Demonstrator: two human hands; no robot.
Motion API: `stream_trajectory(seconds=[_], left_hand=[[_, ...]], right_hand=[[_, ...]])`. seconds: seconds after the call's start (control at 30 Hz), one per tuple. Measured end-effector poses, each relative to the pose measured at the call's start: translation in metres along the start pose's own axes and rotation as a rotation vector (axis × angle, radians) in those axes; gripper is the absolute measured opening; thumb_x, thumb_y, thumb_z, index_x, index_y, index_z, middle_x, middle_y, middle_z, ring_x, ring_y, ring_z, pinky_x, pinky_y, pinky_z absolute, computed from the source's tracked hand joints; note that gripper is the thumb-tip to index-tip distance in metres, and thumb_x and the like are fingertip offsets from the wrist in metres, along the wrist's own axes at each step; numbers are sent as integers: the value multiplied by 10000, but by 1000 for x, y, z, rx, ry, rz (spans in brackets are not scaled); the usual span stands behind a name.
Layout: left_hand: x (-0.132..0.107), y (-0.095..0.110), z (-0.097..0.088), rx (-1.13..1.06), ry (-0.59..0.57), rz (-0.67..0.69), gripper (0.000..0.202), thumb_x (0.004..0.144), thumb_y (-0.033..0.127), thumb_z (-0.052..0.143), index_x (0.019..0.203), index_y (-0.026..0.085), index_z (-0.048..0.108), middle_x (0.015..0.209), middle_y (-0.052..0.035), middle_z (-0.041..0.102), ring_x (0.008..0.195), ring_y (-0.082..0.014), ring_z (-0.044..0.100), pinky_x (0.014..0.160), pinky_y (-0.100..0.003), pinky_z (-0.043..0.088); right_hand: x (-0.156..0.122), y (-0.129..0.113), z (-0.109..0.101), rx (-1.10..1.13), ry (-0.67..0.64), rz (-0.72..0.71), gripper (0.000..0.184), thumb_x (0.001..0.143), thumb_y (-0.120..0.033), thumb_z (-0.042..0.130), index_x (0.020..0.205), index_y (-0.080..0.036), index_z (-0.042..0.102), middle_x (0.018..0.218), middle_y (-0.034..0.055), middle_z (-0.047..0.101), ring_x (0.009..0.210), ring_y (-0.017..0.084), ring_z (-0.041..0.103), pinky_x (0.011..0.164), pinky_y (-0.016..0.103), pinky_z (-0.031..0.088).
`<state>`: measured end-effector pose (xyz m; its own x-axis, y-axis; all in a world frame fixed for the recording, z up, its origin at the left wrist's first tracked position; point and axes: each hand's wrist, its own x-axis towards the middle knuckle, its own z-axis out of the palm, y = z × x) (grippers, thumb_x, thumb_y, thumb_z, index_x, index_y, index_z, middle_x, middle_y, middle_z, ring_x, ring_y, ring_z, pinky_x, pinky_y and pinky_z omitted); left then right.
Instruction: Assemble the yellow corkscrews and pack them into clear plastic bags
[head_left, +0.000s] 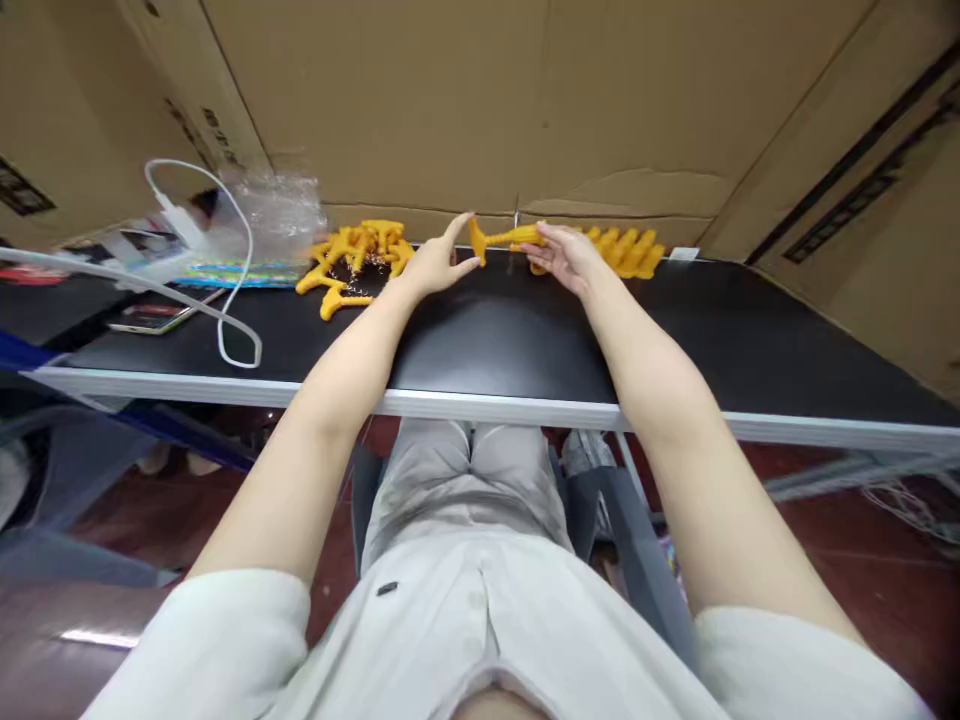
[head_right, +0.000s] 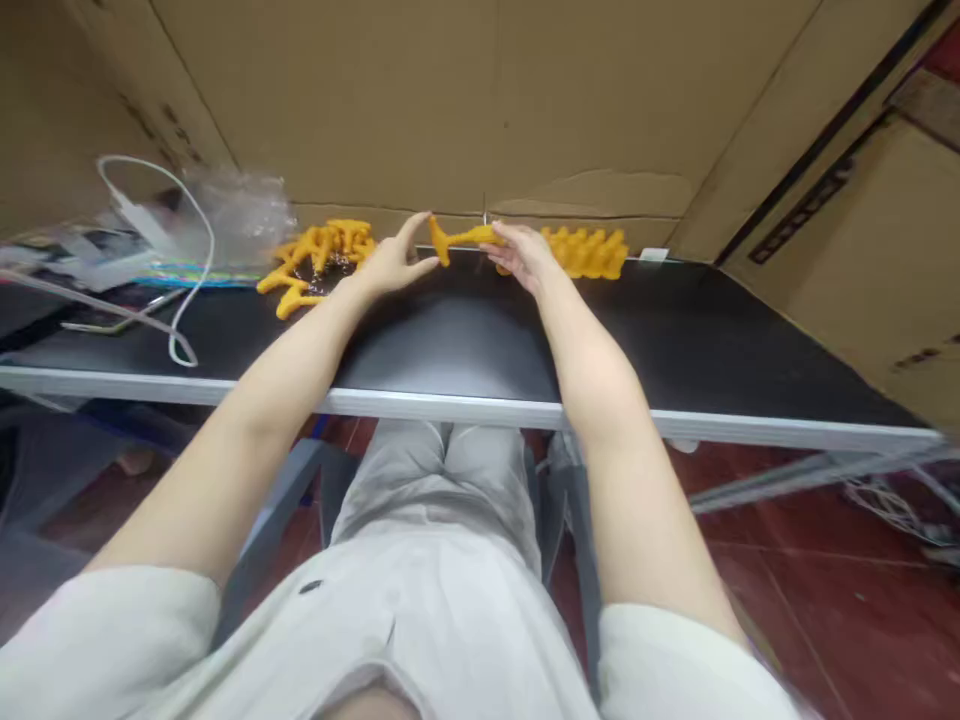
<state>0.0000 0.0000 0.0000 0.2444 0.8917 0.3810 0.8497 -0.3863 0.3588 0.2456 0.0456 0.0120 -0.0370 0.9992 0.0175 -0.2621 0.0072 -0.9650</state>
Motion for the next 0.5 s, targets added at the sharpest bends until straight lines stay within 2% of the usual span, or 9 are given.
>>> stream_trajectory(seconds=[0.07, 0.13, 0.2, 0.33, 0.4, 0.5], left_hand=[[4, -2, 6, -15, -14, -55, 786, 1070, 263, 655, 1787, 142, 357, 1037, -114, 791, 1039, -291, 775, 1017, -385, 566], [8, -4, 11, -26, -22, -82, 753, 1053, 240, 648, 1759, 167, 396, 1070, -114, 797, 1105, -298, 776, 1093, -409, 555], [11, -9, 14, -41, -21, -76, 718, 1038, 243, 650, 1721, 171, 443, 1080, -112, 800, 1149, -310, 773, 1145, -435, 541], [13, -16, 16, -26, -23, -47, 670, 1029, 251, 637, 1678, 165, 492, 1110, -115, 806, 1182, -316, 764, 1167, -448, 536], [12, -16, 15, -17, -31, -35, 652, 1032, 260, 630, 1665, 161, 508, 1130, -118, 809, 1184, -315, 760, 1162, -447, 540], [10, -13, 12, 12, -43, -35, 632, 1037, 264, 617, 1650, 143, 529, 1161, -130, 809, 1177, -316, 756, 1141, -445, 551]], right_hand=[[12, 8, -4, -57, 49, -150, 182, 1042, -187, 761, 992, -221, 590, 998, -6, 766, 923, 125, 804, 988, 285, 650], [24, 18, -10, -182, 71, -308, 310, 905, -223, 900, 1057, -241, 630, 1129, 14, 783, 1151, 189, 795, 1091, 383, 635], [35, 27, -17, -389, 45, -473, 417, 810, -289, 961, 1113, -250, 678, 1288, 60, 775, 1381, 266, 711, 1194, 477, 583], [45, 42, -25, -834, -39, -590, 392, 833, -264, 861, 1203, -236, 738, 1377, 101, 776, 1393, 333, 709, 1291, 575, 492], [42, 45, -23, -1043, -95, -617, 374, 890, -211, 765, 1264, -226, 758, 1426, 112, 769, 1409, 338, 705, 1311, 572, 470], [34, 45, -18, -1327, -136, -609, 461, 937, -125, 647, 1378, -203, 752, 1527, 128, 726, 1467, 352, 665, 1312, 567, 462]])
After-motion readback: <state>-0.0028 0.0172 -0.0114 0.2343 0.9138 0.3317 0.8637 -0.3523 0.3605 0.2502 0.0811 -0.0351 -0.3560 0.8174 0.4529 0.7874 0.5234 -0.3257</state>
